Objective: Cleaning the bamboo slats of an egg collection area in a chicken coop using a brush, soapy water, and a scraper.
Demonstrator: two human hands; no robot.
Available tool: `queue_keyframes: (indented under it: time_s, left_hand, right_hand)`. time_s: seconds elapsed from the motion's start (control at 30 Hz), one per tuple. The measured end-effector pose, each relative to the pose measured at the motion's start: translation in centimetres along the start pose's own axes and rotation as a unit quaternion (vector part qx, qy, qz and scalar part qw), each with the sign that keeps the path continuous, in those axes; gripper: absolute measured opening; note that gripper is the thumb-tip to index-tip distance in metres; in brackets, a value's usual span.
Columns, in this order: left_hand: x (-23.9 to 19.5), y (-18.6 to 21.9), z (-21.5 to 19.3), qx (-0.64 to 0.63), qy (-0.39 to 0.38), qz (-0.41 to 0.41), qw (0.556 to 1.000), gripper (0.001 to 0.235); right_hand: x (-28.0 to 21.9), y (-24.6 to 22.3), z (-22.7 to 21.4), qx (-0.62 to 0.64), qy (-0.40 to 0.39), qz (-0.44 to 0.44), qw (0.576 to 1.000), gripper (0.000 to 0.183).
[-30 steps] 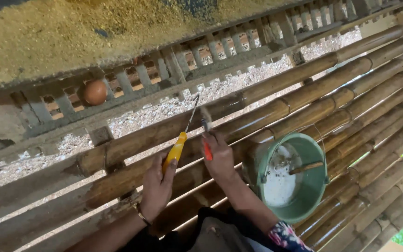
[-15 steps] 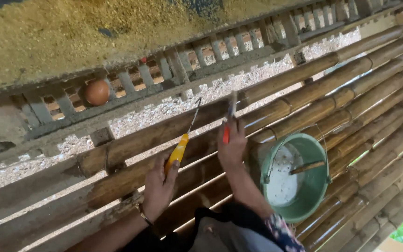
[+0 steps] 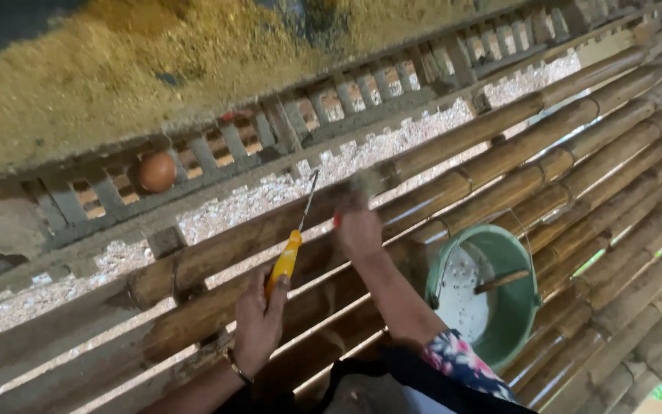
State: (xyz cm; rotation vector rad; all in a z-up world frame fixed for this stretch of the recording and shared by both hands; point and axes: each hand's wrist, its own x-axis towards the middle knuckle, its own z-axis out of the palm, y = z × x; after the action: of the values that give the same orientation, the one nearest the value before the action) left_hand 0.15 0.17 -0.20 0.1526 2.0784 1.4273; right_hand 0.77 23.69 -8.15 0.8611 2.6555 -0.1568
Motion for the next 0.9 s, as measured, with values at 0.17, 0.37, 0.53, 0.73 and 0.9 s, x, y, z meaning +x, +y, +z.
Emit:
queue_keyframes:
  time_s: [0.17, 0.37, 0.53, 0.73, 0.9]
  left_hand:
    - [0.5, -0.1, -0.2, 0.002, 0.010, 0.025, 1.000, 0.039]
    - [0.7, -1.7, 0.1, 0.016, 0.016, 0.044, 0.999, 0.040]
    - [0.1, -1.6, -0.3, 0.016, 0.022, 0.016, 1.000, 0.041]
    - [-0.2, -1.8, -0.6, 0.041, 0.028, 0.006, 0.999, 0.049]
    - [-0.5, -2.1, -0.9, 0.012, 0.027, -0.013, 0.999, 0.044]
  right_hand:
    - [-0.6, 0.6, -10.9, 0.120, 0.059, -0.203, 0.970, 0.022]
    - [4.6, 3.6, -10.8, 0.044, -0.051, -0.256, 0.964, 0.010]
    - [3.1, 3.2, -15.3, 0.102, -0.169, -0.170, 0.965, 0.016]
    - [3.5, 2.3, -11.7, 0.014, -0.088, -0.275, 0.957, 0.010]
    - [2.9, 2.3, -14.8, 0.125, -0.098, -0.233, 0.959, 0.011]
